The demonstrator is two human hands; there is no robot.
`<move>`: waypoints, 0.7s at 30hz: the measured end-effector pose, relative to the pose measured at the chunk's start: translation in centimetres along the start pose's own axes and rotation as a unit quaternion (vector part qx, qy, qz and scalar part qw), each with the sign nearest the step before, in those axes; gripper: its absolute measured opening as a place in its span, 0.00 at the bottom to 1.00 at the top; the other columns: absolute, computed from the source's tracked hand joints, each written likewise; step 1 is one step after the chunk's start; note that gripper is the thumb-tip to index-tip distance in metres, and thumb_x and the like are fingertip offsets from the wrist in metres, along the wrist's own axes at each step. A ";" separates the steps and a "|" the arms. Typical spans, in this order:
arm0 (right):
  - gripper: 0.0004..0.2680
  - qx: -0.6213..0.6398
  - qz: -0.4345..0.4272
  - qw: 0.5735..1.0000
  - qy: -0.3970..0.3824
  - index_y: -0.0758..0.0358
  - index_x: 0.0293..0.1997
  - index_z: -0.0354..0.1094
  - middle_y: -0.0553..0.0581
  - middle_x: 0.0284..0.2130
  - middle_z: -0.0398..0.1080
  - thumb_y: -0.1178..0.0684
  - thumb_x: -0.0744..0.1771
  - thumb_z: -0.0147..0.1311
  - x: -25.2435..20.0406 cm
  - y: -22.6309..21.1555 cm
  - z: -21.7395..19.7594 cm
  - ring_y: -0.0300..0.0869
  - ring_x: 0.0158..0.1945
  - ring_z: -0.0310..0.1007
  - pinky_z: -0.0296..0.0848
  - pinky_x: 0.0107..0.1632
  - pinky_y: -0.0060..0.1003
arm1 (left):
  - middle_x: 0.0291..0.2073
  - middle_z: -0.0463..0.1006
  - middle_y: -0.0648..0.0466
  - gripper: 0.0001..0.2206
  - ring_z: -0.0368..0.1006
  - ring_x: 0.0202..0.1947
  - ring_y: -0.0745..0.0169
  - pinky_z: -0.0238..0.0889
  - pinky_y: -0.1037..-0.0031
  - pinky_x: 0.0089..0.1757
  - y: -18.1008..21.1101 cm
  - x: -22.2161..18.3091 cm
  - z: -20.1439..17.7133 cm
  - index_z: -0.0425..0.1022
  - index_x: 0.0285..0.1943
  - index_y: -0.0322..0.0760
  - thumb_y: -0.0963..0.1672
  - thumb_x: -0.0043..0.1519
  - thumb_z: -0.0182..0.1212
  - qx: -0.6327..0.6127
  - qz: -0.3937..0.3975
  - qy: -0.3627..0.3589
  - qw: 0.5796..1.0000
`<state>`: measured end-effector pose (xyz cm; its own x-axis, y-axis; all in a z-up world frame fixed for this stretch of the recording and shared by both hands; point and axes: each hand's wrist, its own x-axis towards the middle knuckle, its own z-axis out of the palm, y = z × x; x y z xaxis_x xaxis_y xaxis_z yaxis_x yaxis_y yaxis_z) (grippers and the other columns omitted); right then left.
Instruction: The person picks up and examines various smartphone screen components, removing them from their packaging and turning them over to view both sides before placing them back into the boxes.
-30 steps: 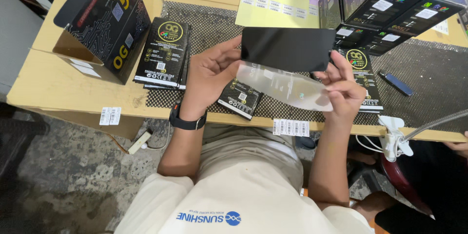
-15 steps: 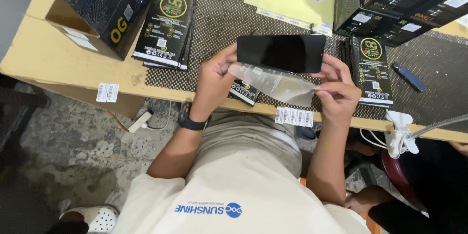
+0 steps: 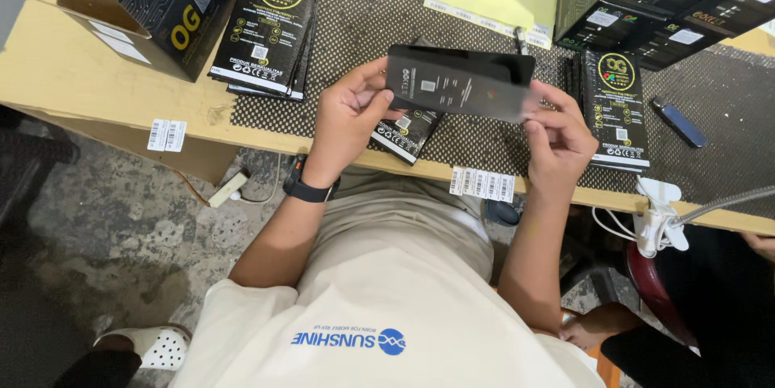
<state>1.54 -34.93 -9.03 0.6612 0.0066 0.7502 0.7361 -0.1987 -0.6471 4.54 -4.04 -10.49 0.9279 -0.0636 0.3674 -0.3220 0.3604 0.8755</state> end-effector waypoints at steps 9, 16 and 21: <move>0.06 0.032 0.063 0.997 0.033 0.79 0.52 0.62 0.79 0.52 0.70 0.70 0.70 0.48 0.5 -1.0 1.1 0.50 0.47 0.78 0.80 0.47 0.38 | 0.44 0.80 0.37 0.20 0.83 0.39 0.48 0.85 0.61 0.37 -0.5 0.2 -0.6 0.69 0.65 0.25 0.32 0.63 0.57 -0.060 -0.021 -0.014 0.998; 0.03 -0.021 0.022 1.000 -0.006 0.75 0.46 0.71 0.74 0.49 0.69 0.69 0.69 0.55 0.6 -1.4 1.0 0.46 0.46 0.72 0.75 0.48 0.39 | 0.42 0.80 0.38 0.21 0.83 0.37 0.49 0.85 0.58 0.35 1.4 0.2 -0.7 0.68 0.66 0.24 0.32 0.61 0.55 -0.134 -0.070 -0.053 0.987; 0.03 0.009 0.041 0.999 -0.018 0.73 0.42 0.73 0.72 0.49 0.67 0.63 0.68 0.60 0.1 -1.2 0.6 0.42 0.45 0.68 0.71 0.44 0.34 | 0.43 0.79 0.38 0.22 0.83 0.36 0.41 0.84 0.57 0.34 1.4 0.1 -0.8 0.67 0.66 0.23 0.32 0.59 0.51 -0.211 -0.117 -0.077 0.967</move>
<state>0.80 -34.13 -8.31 0.7236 0.0267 0.6897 0.6819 -0.1819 -0.7085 4.33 -2.76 -9.47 0.9162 -0.3160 0.2463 0.0284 0.6645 0.7467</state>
